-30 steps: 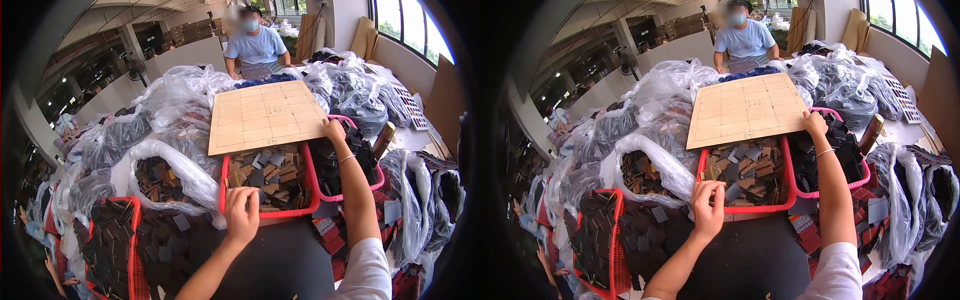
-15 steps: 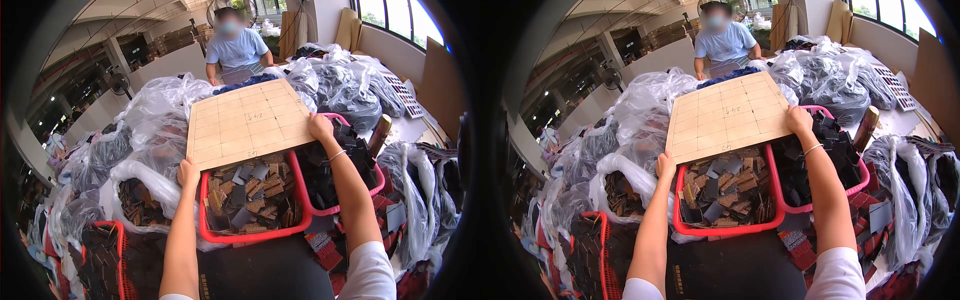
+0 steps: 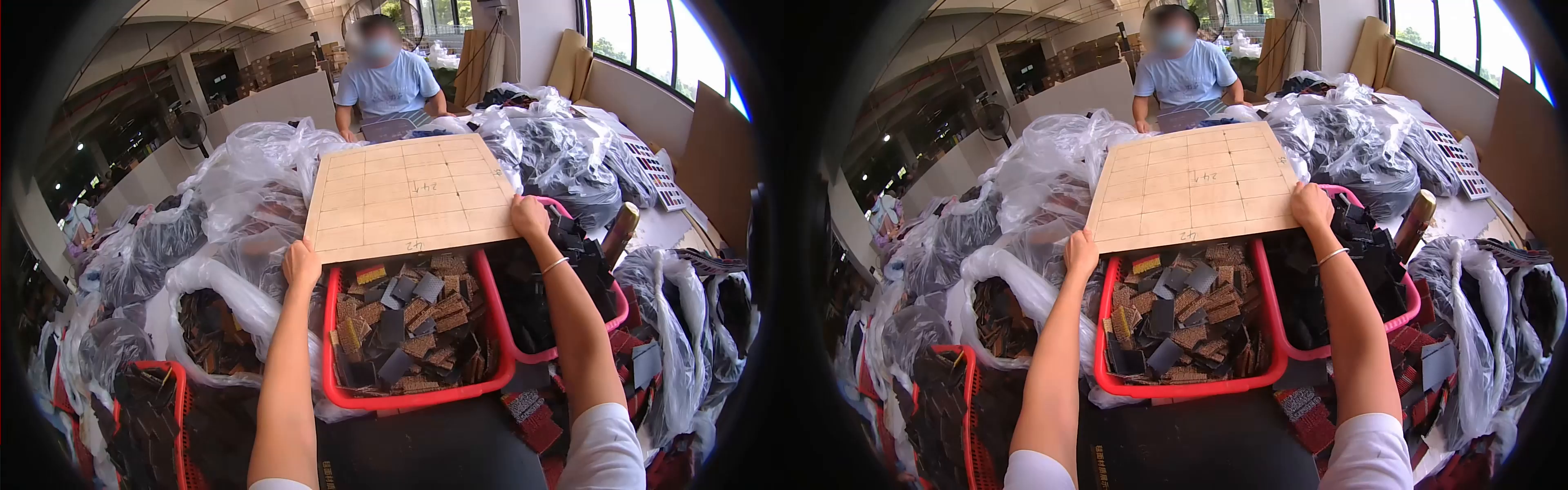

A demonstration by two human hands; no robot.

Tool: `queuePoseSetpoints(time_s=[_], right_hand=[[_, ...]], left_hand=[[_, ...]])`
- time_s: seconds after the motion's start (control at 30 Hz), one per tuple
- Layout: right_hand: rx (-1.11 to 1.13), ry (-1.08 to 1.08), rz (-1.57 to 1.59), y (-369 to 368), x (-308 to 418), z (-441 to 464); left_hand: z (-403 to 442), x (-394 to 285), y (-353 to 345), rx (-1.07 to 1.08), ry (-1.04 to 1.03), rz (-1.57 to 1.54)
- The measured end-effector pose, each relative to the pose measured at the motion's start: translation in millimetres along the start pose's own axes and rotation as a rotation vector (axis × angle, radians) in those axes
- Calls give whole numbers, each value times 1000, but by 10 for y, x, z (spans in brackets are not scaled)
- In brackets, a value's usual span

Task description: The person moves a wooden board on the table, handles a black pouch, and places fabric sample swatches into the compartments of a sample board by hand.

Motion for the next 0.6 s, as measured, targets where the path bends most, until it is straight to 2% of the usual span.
queuePoseSetpoints(time_s=[0.1, 0.13, 0.2, 0.23, 0.3, 0.37, 0.43, 0.5, 0.57, 0.6], right_hand=[[83, 93, -176, 49, 187, 13], [-153, 262, -302, 197, 351, -69], [-249, 444, -253, 372, 677, -230], [-297, 536, -226, 469, 873, -354], [-42, 783, 123, 406, 1170, -544], [352, 792, 323, 441, 1418, -1003], [545, 909, 345, 591, 1495, -1709], [623, 1138, 280, 819, 1405, -2543], [827, 1235, 335, 983, 1132, -3325], [859, 1303, 299, 1000, 942, -3701]], left_hand=[[21, 73, -115, 95, 15, 7], [-29, 9, -9, -9, -45, 43], [-250, -146, 275, -217, -167, 121], [-372, -229, 366, -206, -228, 91], [-656, -440, 655, -193, -359, 33], [-1132, -680, 961, -135, -520, -58], [-1762, -906, 1298, 4, -639, -146], [-2435, -983, 1557, 131, -709, -157], [-3088, -936, 1802, 197, -711, -143], [-3378, -837, 1871, 211, -652, -151]])
Point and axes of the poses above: each hand's wrist, its own z-axis towards the middle knuckle, its own y-axis out of the back of the hand, x = y × z, the point moved 9 cm from there along z, towards the middle knuckle, and after that the axes turned 2 degrees about -z, right-handed, at the moved point
